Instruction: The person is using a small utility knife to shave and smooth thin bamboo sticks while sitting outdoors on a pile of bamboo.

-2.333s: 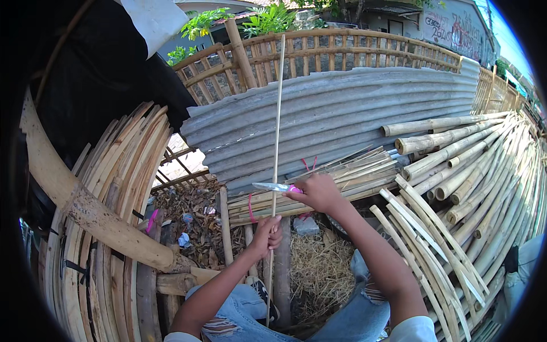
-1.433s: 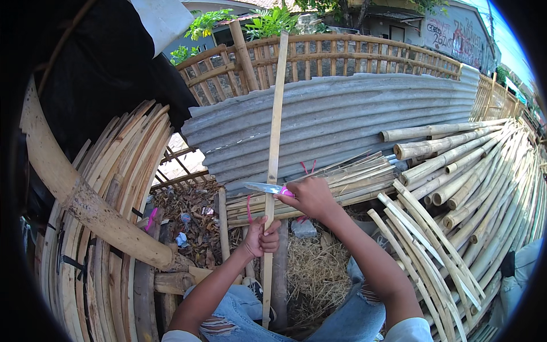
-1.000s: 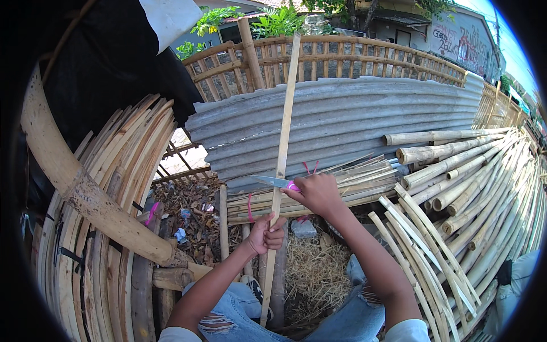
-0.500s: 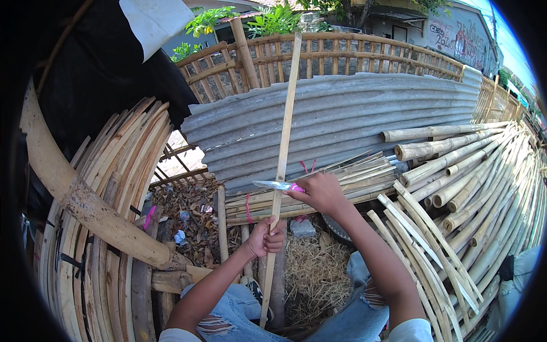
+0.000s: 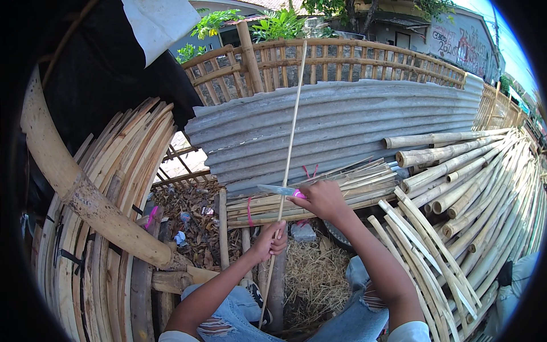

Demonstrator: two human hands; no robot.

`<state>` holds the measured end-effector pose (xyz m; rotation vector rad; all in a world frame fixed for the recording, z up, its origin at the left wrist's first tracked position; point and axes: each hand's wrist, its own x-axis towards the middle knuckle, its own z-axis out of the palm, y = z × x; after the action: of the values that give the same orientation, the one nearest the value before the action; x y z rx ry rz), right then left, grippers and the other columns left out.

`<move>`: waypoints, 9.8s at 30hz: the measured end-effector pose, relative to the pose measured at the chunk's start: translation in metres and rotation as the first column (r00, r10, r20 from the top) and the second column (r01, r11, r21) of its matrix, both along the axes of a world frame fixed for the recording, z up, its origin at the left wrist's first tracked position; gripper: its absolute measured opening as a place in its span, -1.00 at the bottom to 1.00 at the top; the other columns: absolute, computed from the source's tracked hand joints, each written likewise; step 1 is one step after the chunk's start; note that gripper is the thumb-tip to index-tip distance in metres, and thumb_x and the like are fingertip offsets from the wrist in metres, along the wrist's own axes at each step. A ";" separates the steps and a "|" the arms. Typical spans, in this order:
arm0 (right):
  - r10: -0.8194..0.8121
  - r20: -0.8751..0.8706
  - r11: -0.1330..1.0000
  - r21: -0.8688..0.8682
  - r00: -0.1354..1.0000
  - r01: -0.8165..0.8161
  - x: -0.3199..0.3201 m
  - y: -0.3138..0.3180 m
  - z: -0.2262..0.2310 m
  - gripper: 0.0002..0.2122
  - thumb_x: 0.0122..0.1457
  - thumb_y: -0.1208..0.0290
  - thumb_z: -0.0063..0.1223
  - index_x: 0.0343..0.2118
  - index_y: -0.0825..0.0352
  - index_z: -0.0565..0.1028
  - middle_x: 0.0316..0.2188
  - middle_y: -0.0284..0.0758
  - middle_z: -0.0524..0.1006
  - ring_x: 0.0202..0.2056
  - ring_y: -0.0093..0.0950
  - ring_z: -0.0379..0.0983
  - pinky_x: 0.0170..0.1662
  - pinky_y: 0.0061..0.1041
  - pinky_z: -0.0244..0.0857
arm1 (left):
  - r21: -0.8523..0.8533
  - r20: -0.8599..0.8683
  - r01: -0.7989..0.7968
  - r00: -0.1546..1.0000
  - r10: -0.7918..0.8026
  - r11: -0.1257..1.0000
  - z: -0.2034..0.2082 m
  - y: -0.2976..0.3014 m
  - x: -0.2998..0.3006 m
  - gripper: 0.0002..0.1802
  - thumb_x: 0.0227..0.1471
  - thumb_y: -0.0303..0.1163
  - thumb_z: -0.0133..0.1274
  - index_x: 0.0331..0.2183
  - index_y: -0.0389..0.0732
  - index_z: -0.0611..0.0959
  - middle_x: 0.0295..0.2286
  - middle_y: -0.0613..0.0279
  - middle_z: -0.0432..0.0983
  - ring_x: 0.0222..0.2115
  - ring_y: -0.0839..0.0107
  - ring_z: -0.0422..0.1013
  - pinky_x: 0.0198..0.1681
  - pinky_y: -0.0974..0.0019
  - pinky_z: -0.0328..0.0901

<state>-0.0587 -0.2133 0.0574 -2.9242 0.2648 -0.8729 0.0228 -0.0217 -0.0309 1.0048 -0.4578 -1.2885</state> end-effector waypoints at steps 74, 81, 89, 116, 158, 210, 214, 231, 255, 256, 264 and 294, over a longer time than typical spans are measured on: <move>-0.167 -0.045 0.940 0.294 0.985 0.173 -0.022 -0.063 0.005 -0.52 0.04 -0.09 -0.06 -0.64 0.32 0.53 -0.76 -0.10 0.39 -0.61 -0.12 0.39 -0.50 -0.20 0.23 | 0.062 0.033 0.094 0.995 -0.096 0.994 -0.021 -0.007 -0.030 -0.59 0.14 -0.09 -0.17 -0.63 -0.10 0.24 -0.82 0.48 -0.03 -0.86 0.67 -0.09 -0.83 0.53 -0.19; 0.024 -0.148 0.981 0.194 0.989 0.005 -0.020 -0.043 0.007 -0.54 0.02 -0.11 -0.06 -0.60 0.27 0.56 -0.77 -0.15 0.40 -0.63 -0.15 0.37 -0.53 -0.25 0.23 | -0.061 -0.127 0.204 0.969 -0.211 0.977 -0.028 -0.004 -0.013 -0.57 0.15 -0.05 -0.24 -0.62 -0.10 0.23 -0.83 0.50 -0.06 -0.87 0.69 -0.12 -0.85 0.52 -0.22; -0.218 0.016 0.968 0.132 0.976 0.214 -0.006 -0.058 0.011 -0.52 0.04 -0.13 -0.11 -0.62 0.24 0.55 -0.76 -0.20 0.42 -0.62 -0.18 0.40 -0.56 -0.26 0.22 | -0.106 -0.213 0.332 0.913 -0.348 0.937 -0.029 -0.005 -0.012 -0.54 0.16 0.01 -0.29 -0.64 -0.05 0.25 -0.83 0.55 -0.07 -0.84 0.72 -0.15 -0.83 0.57 -0.22; -0.326 0.284 -0.237 0.899 0.901 -0.369 0.009 -0.056 -0.014 -0.56 0.12 -0.13 -0.14 -0.69 0.12 0.21 -0.66 -0.26 0.49 -0.63 -0.49 0.47 -0.65 -0.68 0.20 | 0.030 0.071 0.146 0.986 -0.148 0.989 -0.026 -0.007 -0.025 -0.58 0.14 -0.09 -0.15 -0.64 -0.11 0.26 -0.83 0.48 0.01 -0.87 0.71 -0.09 -0.85 0.55 -0.23; 0.437 -0.046 -0.186 0.973 0.898 0.140 -0.004 -0.031 -0.023 -0.86 0.21 0.41 -0.19 -0.34 0.38 0.36 -0.70 -0.41 0.35 -0.78 -0.68 0.14 -0.77 -0.70 -0.03 | -0.043 0.323 -0.430 0.848 0.420 0.902 0.001 -0.005 -0.019 -0.82 0.02 -0.32 0.07 -0.32 -0.16 0.48 -0.77 0.58 0.06 -0.84 0.75 -0.01 -0.80 0.58 -0.10; 0.003 0.407 0.074 0.911 0.913 -0.406 0.019 0.038 -0.004 -0.80 0.14 0.26 0.03 -0.49 0.29 0.42 -0.75 -0.58 0.18 -0.74 -0.79 0.00 -0.70 -0.73 -0.17 | -0.047 0.258 -0.215 0.941 0.220 0.975 -0.029 -0.011 -0.041 -0.70 0.16 -0.16 -0.16 -0.23 -0.21 0.40 -0.69 0.47 0.09 -0.70 0.66 0.08 -0.60 0.55 0.08; 0.005 0.442 0.048 0.896 0.897 -0.442 0.017 0.038 -0.006 -0.80 0.16 0.30 -0.02 -0.52 0.31 0.43 -0.73 -0.60 0.17 -0.73 -0.80 -0.02 -0.68 -0.71 -0.21 | -0.146 0.335 -0.123 0.928 0.166 0.982 -0.030 -0.014 -0.033 -0.68 0.18 -0.16 -0.21 -0.20 -0.21 0.39 -0.56 0.35 0.28 -0.53 0.58 0.26 -0.42 0.48 0.20; 0.169 0.313 0.149 0.929 0.935 -0.338 0.008 0.053 0.004 -0.76 0.07 0.24 0.08 -0.54 0.32 0.43 -0.72 -0.57 0.19 -0.64 -0.75 0.06 -0.59 -0.69 -0.08 | -0.307 0.232 -0.217 0.927 0.294 0.927 -0.013 -0.012 -0.024 -0.56 0.19 -0.02 -0.28 -0.21 -0.23 0.40 -0.42 0.25 0.38 -0.35 0.48 0.37 -0.22 0.38 0.26; 0.077 0.256 0.409 0.874 0.964 -0.264 0.019 0.046 -0.021 -0.63 0.12 0.14 -0.03 -0.49 0.44 0.50 -0.74 -0.38 0.29 -0.62 -0.63 0.18 -0.53 -0.56 0.06 | -0.196 0.338 -0.216 0.901 0.273 0.956 -0.028 -0.010 -0.033 -0.70 0.23 -0.18 -0.33 -0.24 -0.22 0.33 -0.51 0.26 0.35 -0.52 0.49 0.36 -0.44 0.41 0.34; 0.076 0.253 0.407 0.875 0.964 -0.262 0.019 0.045 -0.022 -0.63 0.12 0.14 -0.03 -0.49 0.44 0.50 -0.74 -0.38 0.29 -0.62 -0.63 0.18 -0.53 -0.56 0.06 | -0.180 0.336 -0.197 0.909 0.248 0.964 -0.030 -0.009 -0.032 -0.70 0.23 -0.18 -0.33 -0.22 -0.22 0.33 -0.50 0.24 0.37 -0.51 0.48 0.38 -0.44 0.41 0.35; 0.054 0.144 0.512 0.845 0.988 -0.151 0.016 0.041 -0.028 -0.62 0.12 0.14 -0.03 -0.52 0.47 0.48 -0.73 -0.22 0.35 -0.65 -0.47 0.23 -0.52 -0.44 0.12 | -0.183 0.377 -0.182 0.895 0.239 0.966 -0.023 -0.013 -0.032 -0.64 0.22 -0.20 -0.29 -0.06 -0.24 0.30 -0.31 0.12 0.42 -0.37 0.42 0.42 -0.35 0.38 0.35; -0.015 0.309 0.440 0.856 0.951 -0.271 -0.001 0.012 -0.013 -0.70 0.16 0.19 -0.05 -0.51 0.38 0.43 -0.73 -0.40 0.36 -0.66 -0.63 0.16 -0.56 -0.58 0.04 | -0.180 0.119 -0.290 0.942 0.313 0.940 -0.009 -0.006 -0.018 -0.73 0.16 -0.14 -0.17 -0.40 -0.14 0.34 -0.70 0.41 0.13 -0.74 0.63 0.08 -0.65 0.54 0.06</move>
<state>-0.0599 -0.2015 0.0445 -1.7541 0.3361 -0.7535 0.0047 -0.0279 -0.0402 0.9937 -0.4888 -0.8921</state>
